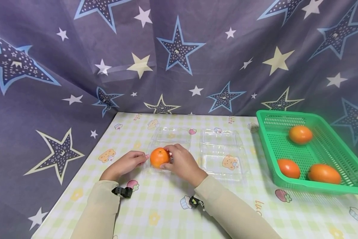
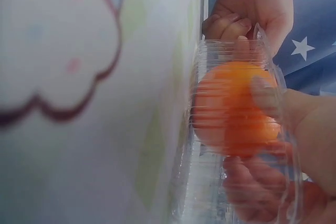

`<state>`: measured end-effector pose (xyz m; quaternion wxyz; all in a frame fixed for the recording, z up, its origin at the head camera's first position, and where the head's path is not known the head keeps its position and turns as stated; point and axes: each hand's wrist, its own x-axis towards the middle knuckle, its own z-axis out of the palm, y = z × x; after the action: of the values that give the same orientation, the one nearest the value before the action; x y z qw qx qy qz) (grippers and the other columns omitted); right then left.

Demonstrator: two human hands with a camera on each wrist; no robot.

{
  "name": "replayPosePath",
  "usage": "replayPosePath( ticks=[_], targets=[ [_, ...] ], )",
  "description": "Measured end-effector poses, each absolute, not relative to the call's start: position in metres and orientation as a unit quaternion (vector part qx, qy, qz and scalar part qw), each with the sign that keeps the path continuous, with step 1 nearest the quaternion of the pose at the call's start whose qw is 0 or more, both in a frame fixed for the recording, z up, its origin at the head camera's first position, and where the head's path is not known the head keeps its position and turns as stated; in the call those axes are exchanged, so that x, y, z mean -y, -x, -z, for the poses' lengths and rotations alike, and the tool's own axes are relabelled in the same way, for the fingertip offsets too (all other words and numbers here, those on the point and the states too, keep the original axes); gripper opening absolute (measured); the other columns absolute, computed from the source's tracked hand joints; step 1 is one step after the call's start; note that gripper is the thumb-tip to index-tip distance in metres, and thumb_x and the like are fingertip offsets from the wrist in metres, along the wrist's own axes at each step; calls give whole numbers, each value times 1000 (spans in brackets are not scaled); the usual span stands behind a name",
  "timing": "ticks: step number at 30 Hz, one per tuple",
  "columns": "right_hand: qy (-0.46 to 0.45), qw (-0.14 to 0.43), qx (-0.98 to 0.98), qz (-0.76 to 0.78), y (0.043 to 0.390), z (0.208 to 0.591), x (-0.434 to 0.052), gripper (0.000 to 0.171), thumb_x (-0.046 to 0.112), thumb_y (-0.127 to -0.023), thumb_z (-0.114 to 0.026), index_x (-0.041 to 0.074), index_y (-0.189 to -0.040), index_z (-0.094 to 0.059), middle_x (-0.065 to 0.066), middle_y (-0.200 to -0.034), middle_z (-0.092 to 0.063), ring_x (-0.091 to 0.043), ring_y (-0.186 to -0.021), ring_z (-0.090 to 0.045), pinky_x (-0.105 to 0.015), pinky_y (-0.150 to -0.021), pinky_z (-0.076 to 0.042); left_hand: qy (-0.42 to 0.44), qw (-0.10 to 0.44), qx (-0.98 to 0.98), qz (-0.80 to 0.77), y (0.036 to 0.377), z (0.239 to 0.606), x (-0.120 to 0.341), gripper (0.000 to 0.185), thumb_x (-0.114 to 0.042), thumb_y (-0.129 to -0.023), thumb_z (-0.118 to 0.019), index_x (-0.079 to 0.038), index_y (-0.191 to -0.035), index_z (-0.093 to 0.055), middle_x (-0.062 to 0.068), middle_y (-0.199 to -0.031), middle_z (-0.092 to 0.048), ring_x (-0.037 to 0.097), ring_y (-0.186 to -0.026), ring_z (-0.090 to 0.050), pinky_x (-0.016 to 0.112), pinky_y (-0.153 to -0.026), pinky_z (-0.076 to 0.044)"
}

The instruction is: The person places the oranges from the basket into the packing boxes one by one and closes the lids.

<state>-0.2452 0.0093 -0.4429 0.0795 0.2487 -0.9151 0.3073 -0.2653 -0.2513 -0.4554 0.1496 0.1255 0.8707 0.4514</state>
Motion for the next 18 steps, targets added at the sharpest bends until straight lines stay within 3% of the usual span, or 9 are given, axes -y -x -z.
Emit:
replayPosePath(
  ticks=[7,18],
  targets=[
    [-262,92,913,-301,247,444,-9,63,40,-80,-90,16,-133,-65,-2,-116,-71,-16,-94,-68,-30,-83,-56,-125,154,-869,-453,266,457,253,47,-38,-107,-54,-1,-79,-51,0,-65,-38,15,-58,-35,30,-62,-33],
    [-275,99,911,-291,247,443,-9,62,38,-82,-88,15,-133,-64,-2,-121,-74,-18,-101,-71,-36,-91,-56,-119,163,-869,-452,267,457,254,46,-37,-108,-52,0,-80,-52,0,-65,-37,16,-59,-35,30,-63,-33]
  ],
)
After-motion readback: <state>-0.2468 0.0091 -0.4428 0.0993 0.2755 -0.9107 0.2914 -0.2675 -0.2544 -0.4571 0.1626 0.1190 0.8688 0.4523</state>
